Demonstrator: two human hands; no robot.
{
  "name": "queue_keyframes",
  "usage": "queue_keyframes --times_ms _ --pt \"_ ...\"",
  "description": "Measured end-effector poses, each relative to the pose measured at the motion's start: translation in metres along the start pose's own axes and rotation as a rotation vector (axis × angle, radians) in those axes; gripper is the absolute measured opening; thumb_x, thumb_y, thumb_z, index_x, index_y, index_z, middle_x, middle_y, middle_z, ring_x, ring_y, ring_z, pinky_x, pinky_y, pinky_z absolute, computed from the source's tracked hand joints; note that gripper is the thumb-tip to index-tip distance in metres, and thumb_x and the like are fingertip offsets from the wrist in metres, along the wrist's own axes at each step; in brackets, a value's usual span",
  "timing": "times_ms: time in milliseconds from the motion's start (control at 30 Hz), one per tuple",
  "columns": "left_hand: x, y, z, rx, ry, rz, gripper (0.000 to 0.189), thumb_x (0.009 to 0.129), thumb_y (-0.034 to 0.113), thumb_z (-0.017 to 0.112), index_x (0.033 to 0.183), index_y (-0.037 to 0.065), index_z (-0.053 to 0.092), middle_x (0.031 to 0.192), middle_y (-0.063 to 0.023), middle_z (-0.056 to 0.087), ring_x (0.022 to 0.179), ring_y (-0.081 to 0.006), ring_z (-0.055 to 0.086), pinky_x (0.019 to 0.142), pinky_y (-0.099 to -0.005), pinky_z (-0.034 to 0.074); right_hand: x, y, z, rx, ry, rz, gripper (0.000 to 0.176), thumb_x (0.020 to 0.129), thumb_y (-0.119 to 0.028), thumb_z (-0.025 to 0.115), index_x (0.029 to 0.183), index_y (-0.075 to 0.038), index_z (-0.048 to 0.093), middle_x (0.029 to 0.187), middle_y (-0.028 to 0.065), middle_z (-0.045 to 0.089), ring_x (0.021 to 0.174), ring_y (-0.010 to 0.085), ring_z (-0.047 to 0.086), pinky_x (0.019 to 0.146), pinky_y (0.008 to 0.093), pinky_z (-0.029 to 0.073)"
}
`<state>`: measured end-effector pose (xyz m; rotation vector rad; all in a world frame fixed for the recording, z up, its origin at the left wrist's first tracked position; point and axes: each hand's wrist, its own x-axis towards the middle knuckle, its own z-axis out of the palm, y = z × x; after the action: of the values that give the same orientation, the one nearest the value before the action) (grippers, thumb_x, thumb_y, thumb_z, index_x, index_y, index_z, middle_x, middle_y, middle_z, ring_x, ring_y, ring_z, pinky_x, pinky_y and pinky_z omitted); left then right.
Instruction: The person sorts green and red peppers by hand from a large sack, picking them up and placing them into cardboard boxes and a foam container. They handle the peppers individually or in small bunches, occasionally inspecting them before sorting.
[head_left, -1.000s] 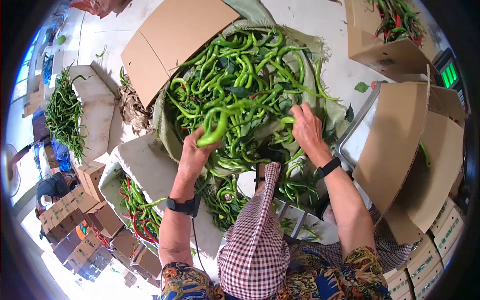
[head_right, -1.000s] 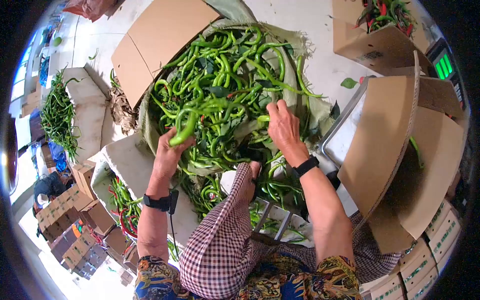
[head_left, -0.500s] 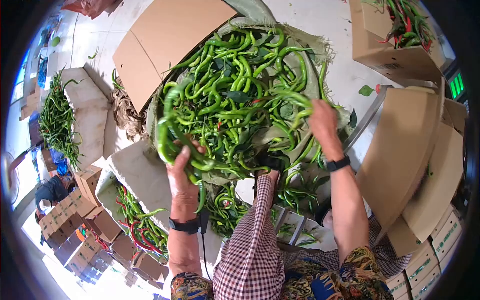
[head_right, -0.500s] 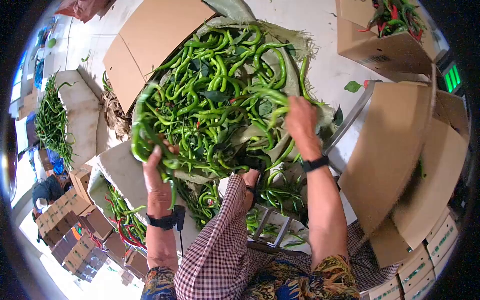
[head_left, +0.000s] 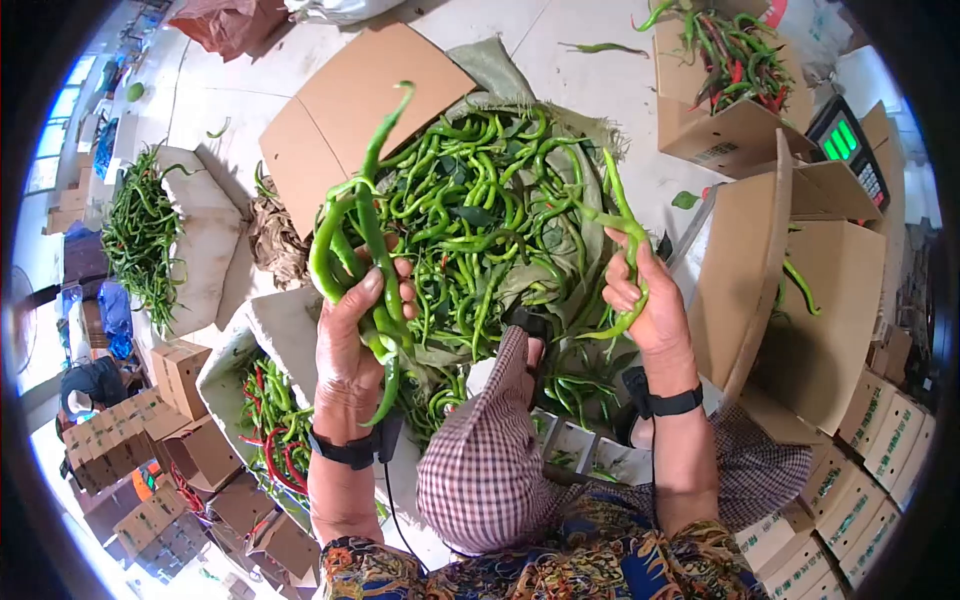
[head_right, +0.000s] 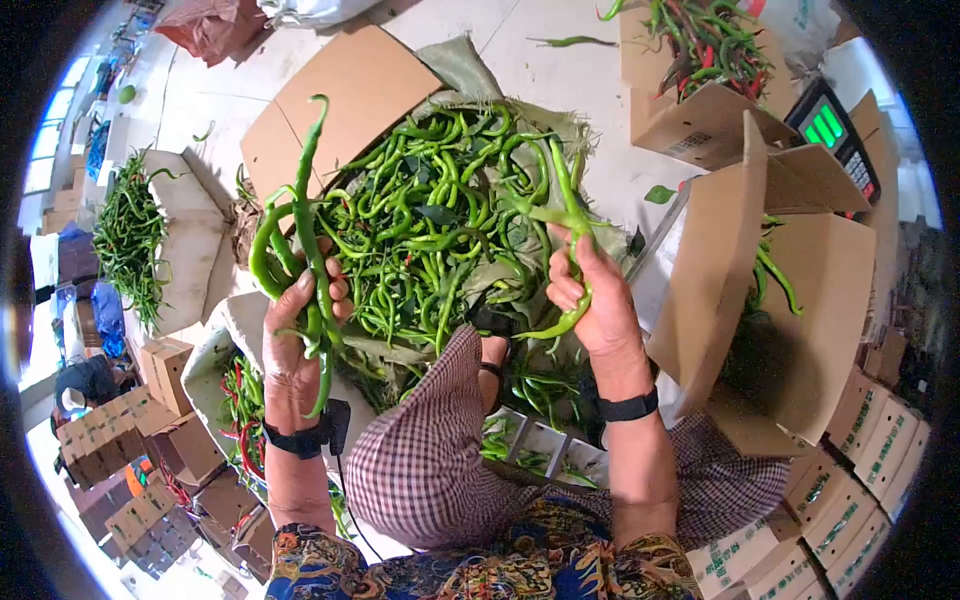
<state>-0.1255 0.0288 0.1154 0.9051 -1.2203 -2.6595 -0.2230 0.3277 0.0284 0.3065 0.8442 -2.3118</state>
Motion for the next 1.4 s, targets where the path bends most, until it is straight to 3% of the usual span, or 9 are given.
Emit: queue_keyframes --times_ms 200,300,400,833,933,1000,1100,1233,1400 --pt "-0.062 0.039 0.044 0.042 -0.044 -0.002 0.046 0.087 0.013 0.062 0.126 -0.006 0.047 0.097 -0.0147 0.063 0.076 -0.0182 0.062 0.066 -0.0296 0.055 -0.041 -0.012 0.055 0.120 -0.131 -0.050 0.044 0.095 -0.038 0.057 0.119 -0.001 0.052 0.077 -0.0004 0.051 0.063 0.0087 0.042 0.062 0.0252 0.035" --pt "-0.095 0.046 0.066 0.049 -0.080 -0.006 0.042 0.085 0.013 0.064 0.119 -0.006 0.049 0.096 -0.0151 0.062 0.075 -0.0199 0.063 0.066 -0.0301 0.056 -0.063 -0.023 0.073 -0.099 -0.175 -0.177 0.040 0.088 -0.034 0.066 0.113 -0.004 0.055 0.081 0.0004 0.052 0.069 0.0104 0.045 0.071 0.0270 0.037" --pt "-0.123 0.044 0.084 0.052 -0.103 -0.009 0.040 0.087 0.010 0.063 0.120 -0.007 0.049 0.095 -0.0153 0.061 0.076 -0.0204 0.064 0.065 -0.0301 0.057 -0.089 -0.035 0.092 -0.264 -0.244 -0.255 0.039 0.090 -0.028 0.062 0.117 -0.001 0.053 0.083 0.0008 0.050 0.077 0.0110 0.045 0.073 0.0258 0.038" --pt "-0.169 -0.027 0.095 -0.221 -0.180 -0.156 0.043 0.089 0.017 0.064 0.122 -0.005 0.046 0.096 -0.0141 0.060 0.078 -0.0219 0.063 0.068 -0.0330 0.057 -0.176 -0.049 0.080 -0.794 -0.047 -0.396 0.033 0.094 -0.020 0.059 0.121 -0.002 0.055 0.099 0.0011 0.059 0.087 0.0078 0.052 0.078 0.0234 0.044" --pt "-0.163 -0.050 0.092 -0.271 -0.258 -0.166 0.043 0.089 0.018 0.065 0.121 -0.003 0.047 0.097 -0.0119 0.059 0.079 -0.0216 0.063 0.071 -0.0311 0.057 -0.189 -0.049 0.081 -0.833 0.027 -0.430 0.033 0.090 -0.020 0.062 0.115 0.000 0.055 0.088 0.0007 0.056 0.077 0.0083 0.051 0.073 0.0245 0.042" --pt "-0.164 -0.059 0.100 -0.348 -0.274 -0.239 0.040 0.087 0.018 0.068 0.118 -0.001 0.051 0.098 -0.0083 0.059 0.081 -0.0194 0.059 0.070 -0.0304 0.053 -0.194 -0.042 0.075 -0.740 0.096 -0.419 0.026 0.090 -0.018 0.062 0.109 -0.001 0.057 0.086 0.0017 0.056 0.073 0.0088 0.051 0.068 0.0240 0.042" --pt "-0.161 -0.076 0.099 -0.351 -0.255 -0.348 0.040 0.086 0.019 0.068 0.118 -0.001 0.053 0.098 -0.0071 0.058 0.082 -0.0189 0.057 0.070 -0.0297 0.051 -0.195 -0.040 0.069 -0.184 0.029 -0.269 0.021 0.091 -0.016 0.061 0.107 -0.002 0.060 0.091 0.0064 0.062 0.065 0.0103 0.053 0.059 0.0252 0.042" --pt "-0.152 -0.098 0.097 -0.373 -0.408 -0.472 0.037 0.089 0.022 0.067 0.115 -0.001 0.057 0.096 -0.0072 0.061 0.078 -0.0181 0.059 0.068 -0.0302 0.052 -0.190 -0.033 0.074 -0.249 -0.024 -0.147 0.023 0.092 -0.014 0.061 0.111 -0.002 0.062 0.104 0.0029 0.064 0.073 0.0044 0.049 0.059 0.0190 0.038" --pt "-0.154 -0.110 0.107 -0.080 -0.440 -0.376 0.036 0.090 0.022 0.067 0.117 0.001 0.056 0.089 -0.0084 0.064 0.072 -0.0166 0.063 0.065 -0.0276 0.054 -0.184 -0.029 0.083 -0.324 -0.099 0.022 0.029 0.086 -0.020 0.070 0.111 -0.004 0.065 0.089 -0.0017 0.067 0.073 0.0041 0.058 0.063 0.0193 0.044"
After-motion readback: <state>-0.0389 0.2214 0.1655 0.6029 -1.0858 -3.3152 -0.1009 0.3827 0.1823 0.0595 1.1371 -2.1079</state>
